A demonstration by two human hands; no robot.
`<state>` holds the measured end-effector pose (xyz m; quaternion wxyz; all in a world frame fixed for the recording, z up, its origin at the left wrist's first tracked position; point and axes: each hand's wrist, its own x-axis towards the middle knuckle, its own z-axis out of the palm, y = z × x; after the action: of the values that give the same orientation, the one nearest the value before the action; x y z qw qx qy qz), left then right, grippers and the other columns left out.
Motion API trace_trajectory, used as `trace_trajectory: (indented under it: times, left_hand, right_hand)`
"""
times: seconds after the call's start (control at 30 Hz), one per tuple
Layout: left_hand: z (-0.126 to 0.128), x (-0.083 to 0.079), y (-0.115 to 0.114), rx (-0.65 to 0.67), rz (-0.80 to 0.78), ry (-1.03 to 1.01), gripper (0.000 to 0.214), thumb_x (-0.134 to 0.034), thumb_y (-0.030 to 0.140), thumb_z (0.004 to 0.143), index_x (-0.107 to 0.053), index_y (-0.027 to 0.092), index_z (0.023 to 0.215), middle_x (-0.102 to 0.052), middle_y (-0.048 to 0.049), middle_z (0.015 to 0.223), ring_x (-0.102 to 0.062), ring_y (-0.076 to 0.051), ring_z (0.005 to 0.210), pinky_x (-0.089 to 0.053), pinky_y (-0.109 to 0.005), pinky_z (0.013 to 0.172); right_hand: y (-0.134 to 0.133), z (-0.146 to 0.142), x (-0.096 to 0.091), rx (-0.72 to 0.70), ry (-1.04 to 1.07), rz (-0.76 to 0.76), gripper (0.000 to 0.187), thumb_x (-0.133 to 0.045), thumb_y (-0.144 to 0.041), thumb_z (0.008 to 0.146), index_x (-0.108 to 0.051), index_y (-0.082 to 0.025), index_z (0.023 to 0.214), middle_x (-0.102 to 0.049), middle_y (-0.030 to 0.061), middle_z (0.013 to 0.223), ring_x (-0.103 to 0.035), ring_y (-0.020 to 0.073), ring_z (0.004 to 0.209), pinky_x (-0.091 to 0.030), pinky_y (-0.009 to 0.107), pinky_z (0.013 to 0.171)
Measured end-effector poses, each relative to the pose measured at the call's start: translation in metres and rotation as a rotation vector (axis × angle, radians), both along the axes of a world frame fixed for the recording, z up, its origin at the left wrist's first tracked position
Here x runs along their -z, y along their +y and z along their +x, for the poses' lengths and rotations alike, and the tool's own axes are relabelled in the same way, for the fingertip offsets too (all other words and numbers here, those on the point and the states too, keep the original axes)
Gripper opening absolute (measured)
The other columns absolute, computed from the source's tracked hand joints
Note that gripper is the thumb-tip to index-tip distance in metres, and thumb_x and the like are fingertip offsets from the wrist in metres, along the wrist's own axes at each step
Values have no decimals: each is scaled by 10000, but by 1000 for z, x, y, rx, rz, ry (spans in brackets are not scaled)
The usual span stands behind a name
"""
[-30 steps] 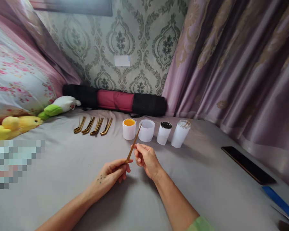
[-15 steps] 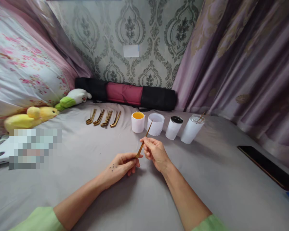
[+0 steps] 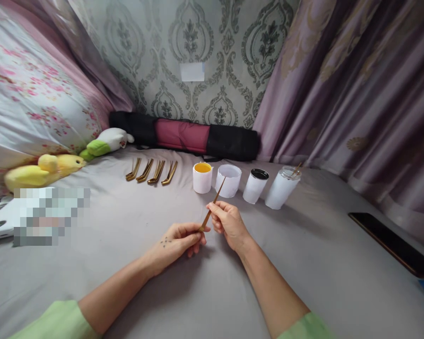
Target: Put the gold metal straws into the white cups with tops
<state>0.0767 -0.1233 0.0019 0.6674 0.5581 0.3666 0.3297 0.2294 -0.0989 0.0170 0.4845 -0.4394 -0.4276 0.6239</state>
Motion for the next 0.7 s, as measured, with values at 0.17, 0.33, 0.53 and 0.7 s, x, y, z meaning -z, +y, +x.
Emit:
trace_trajectory:
  times: [0.17, 0.33, 0.53, 0.7]
  left_hand:
    - [-1, -3, 1, 7, -40, -15, 356, -525, 318, 727, -593, 121, 1016, -588, -62, 773, -473, -74, 549, -366, -195, 486]
    - [-2, 1, 1, 9, -73, -73, 366, -545, 340, 718, -599, 123, 1007, -591, -65, 777, -480, -72, 549, -358, -197, 486]
    - [-3, 1, 2, 7, -149, -142, 375, -546, 375, 720, -608, 116, 985, -589, -64, 774, -489, -70, 555, -339, -203, 486]
    - [-4, 1, 3, 1, -212, -185, 364, -560, 370, 716, -612, 114, 969, -581, -58, 768, -485, -58, 545, -319, -193, 475]
  right_hand:
    - [0, 0, 1, 13, -26, 4, 274, -590, -403, 662, -544, -151, 760, -355, -71, 517, -262, 23, 386, -158, 177, 351]
    - [1, 0, 2, 20, -66, 33, 276, -573, -407, 676, -543, -150, 771, -362, -68, 513, -265, 26, 377, -164, 180, 347]
    - [1, 1, 4, 18, -93, 78, 257, -556, -399, 694, -558, -155, 774, -372, -66, 512, -277, 29, 370, -184, 184, 346]
    - [1, 0, 4, 20, -119, 109, 267, -547, -403, 702, -566, -153, 794, -376, -64, 509, -284, 33, 369, -202, 186, 348]
